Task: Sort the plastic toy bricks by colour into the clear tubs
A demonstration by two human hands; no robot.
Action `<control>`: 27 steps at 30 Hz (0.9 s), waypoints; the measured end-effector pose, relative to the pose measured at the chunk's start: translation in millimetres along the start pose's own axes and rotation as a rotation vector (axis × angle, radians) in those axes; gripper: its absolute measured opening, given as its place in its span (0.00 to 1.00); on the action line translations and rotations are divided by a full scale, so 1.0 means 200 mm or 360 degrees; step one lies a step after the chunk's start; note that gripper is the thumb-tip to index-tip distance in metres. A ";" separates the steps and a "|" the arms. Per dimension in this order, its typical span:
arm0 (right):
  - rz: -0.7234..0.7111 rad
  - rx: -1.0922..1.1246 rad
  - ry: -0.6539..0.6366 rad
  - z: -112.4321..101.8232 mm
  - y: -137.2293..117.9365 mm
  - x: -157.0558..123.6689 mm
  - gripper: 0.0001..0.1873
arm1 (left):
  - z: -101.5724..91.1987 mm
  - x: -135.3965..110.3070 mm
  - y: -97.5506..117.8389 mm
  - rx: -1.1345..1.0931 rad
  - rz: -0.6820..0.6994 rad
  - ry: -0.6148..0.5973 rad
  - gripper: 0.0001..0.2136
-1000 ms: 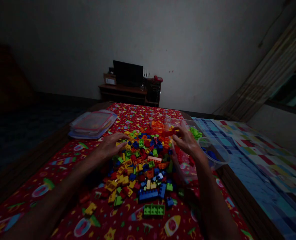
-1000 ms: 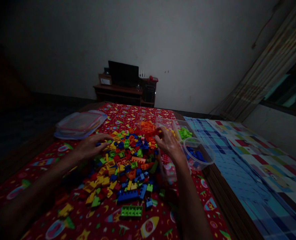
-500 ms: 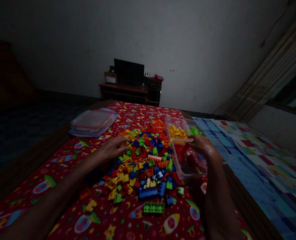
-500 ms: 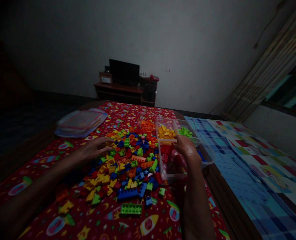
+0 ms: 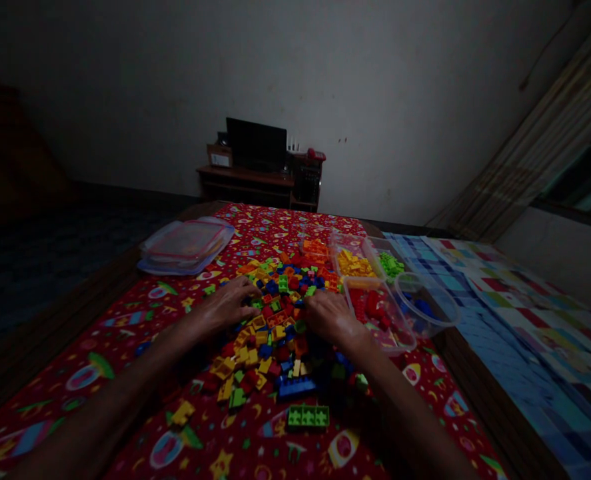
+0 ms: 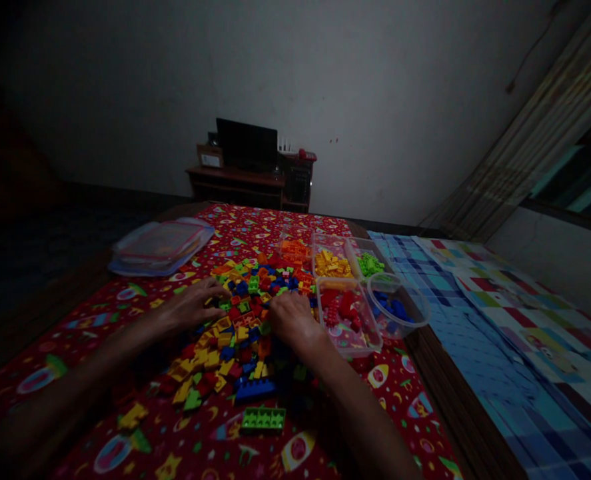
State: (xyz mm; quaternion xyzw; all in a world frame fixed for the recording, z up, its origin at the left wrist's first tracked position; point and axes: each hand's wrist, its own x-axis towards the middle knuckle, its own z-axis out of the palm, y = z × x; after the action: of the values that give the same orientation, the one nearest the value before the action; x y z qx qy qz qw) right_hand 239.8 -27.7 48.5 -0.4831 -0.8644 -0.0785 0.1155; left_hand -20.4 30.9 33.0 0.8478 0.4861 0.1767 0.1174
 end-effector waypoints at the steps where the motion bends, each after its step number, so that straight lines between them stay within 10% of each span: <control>1: -0.0016 -0.0005 0.0065 0.03 0.00 -0.01 0.10 | 0.00 0.00 0.01 0.0011 0.0009 0.0015 0.13; 7: -0.0107 0.0185 0.0075 0.00 0.05 0.02 0.05 | -0.02 0.01 0.04 -0.0027 0.0019 0.0029 0.07; 16: 0.0456 0.0621 0.0254 -0.19 0.27 0.08 0.18 | -0.06 0.01 0.09 -0.0105 -0.0003 0.0151 0.11; 27: 0.0632 0.1111 0.0175 -0.11 0.41 0.12 0.14 | 0.03 -0.05 0.28 -0.0264 0.0707 0.0065 0.12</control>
State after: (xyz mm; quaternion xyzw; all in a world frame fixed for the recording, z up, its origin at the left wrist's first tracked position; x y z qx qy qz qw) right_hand 299.9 29.0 78.1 -0.5676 -0.7215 0.2177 0.3315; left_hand 20.9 -6.4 46.3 0.9176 0.2737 0.2546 0.1351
